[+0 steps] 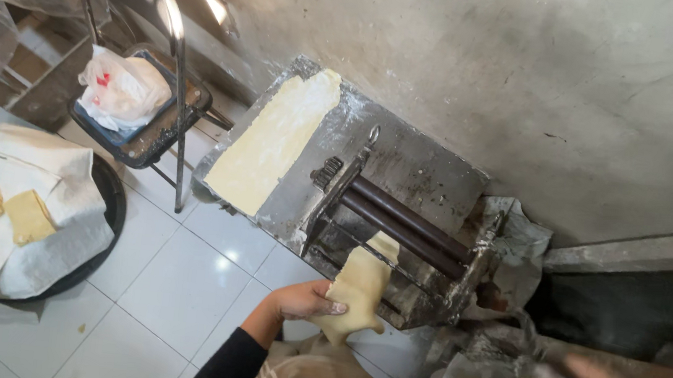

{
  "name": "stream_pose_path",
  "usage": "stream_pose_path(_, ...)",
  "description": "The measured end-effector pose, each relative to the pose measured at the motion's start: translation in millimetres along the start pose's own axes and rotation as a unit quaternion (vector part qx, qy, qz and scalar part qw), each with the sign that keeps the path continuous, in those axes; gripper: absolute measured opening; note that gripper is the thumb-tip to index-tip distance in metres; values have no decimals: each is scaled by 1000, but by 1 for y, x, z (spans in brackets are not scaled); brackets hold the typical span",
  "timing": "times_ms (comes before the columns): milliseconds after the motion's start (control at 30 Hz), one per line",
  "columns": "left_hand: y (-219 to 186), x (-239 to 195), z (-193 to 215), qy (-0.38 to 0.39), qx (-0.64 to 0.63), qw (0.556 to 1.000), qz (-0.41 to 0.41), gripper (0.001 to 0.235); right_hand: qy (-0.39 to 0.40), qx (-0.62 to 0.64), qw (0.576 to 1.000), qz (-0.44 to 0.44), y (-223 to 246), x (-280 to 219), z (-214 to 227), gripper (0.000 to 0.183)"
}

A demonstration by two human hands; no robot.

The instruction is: The person repeatedly feeds rectangular dough pieces into a manual dough sheeter, turning the crank to flatten them. They dust the dough with flour from a bag, fold and restack the sheets, and continue processing additional pieces on a floured metal table.

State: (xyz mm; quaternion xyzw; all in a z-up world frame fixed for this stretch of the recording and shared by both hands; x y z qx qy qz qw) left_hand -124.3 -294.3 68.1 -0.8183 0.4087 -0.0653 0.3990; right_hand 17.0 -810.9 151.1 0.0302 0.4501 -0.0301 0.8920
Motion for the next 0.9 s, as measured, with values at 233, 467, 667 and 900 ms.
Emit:
stream_pose_path(233,-39,-36,-30,-3,186,982,-28,38,-313,-33,949,8,85,109,132,51)
stream_pose_path(467,-52,-100,-42,-48,173,978,-107,40,-230,-38,969,80,111,132,39,36)
stream_pose_path(667,-56,-145,-10,-96,204,960,-164,38,-538,79,823,162,159,2,11,20)
stream_pose_path(900,-74,-187,32,-64,198,967,-148,39,64,436,738,511,437,-47,-145,54)
Point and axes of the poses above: each hand's wrist, its own x-axis towards the middle knuckle, its own z-axis out of the back of the hand, y = z × x, the point moved 4 cm from there along x, towards the middle knuckle, and after that the axes turned 13 degrees about y, right-handed, at the moved point
